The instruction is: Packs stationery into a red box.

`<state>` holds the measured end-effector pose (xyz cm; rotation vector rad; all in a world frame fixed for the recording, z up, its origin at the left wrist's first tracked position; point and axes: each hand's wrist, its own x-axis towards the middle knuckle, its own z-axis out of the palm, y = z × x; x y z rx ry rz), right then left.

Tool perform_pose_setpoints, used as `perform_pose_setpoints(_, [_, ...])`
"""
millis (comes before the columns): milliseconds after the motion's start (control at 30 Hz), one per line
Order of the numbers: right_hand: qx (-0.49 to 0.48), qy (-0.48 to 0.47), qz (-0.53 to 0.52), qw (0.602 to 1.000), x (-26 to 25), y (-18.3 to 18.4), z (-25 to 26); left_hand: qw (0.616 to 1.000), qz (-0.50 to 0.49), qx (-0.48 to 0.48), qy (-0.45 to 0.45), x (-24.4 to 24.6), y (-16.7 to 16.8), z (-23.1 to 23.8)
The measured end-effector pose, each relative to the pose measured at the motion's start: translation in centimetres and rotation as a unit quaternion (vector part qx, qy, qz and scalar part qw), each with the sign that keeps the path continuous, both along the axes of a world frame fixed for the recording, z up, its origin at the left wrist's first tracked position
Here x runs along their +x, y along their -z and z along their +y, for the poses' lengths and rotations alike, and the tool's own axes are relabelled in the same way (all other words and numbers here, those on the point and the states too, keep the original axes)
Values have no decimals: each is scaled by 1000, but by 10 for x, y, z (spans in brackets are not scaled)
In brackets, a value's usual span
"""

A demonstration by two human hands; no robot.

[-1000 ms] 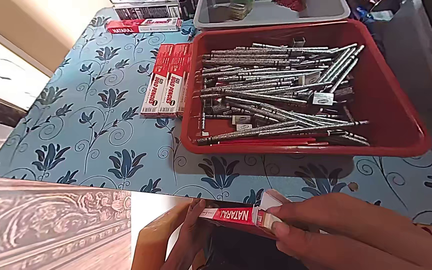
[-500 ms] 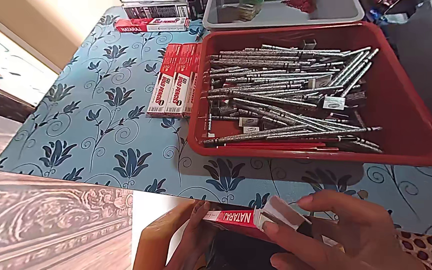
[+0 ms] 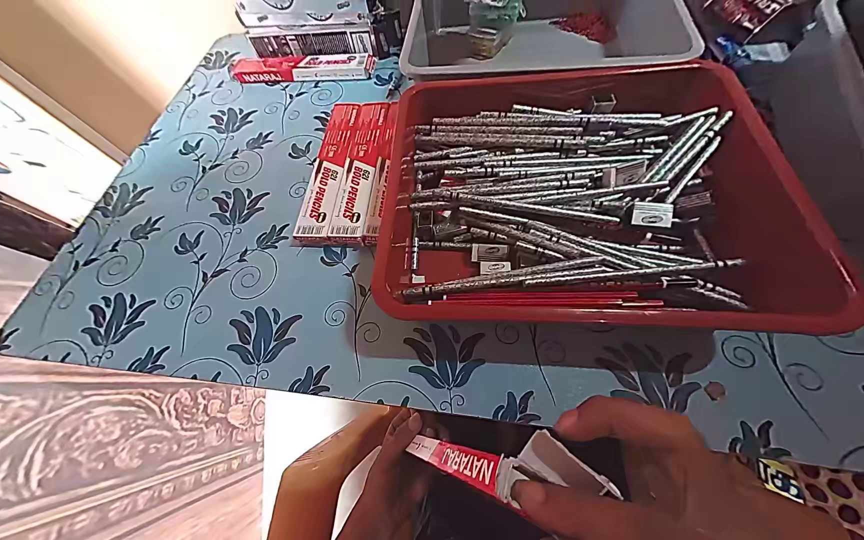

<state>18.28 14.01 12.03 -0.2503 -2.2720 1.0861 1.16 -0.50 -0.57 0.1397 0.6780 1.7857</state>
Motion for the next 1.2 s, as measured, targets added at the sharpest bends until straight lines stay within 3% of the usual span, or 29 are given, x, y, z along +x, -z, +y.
perform_pose_setpoints(67, [-13, -11, 27, 999, -2, 3, 1, 1000, -10, 1, 2, 1, -7, 3])
perform_pose_setpoints(200, [63, 23, 72, 995, -9, 10, -1, 1000, -20, -19, -9, 5, -15, 5])
perform_pose_setpoints(433, [109, 23, 57, 992, -14, 9, -2, 999, -33, 3, -5, 6, -6, 1])
perform_pose_setpoints(533, [106, 24, 38, 993, -14, 2, -1, 998, -43, 41, 9, 7, 4, 0])
perform_pose_setpoints(700, [104, 16, 41, 994, -12, -3, -5, 1000, -19, -21, -1, 4, -16, 1])
perform_pose_setpoints(900, [102, 38, 34, 993, -15, 1, -4, 998, -53, -12, 24, 10, -1, 0])
perform_pose_setpoints(967, [90, 43, 56, 993, -20, 6, -6, 998, -46, 14, 44, 12, -6, -1])
perform_pose_setpoints(1067, [84, 65, 100, 989, -30, 13, -11, 998, -56, -20, 17, 15, -31, 7])
perform_pose_setpoints(1200, [45, 132, 165, 976, -41, 29, -24, 998, -66, -22, -1, 11, -12, -1])
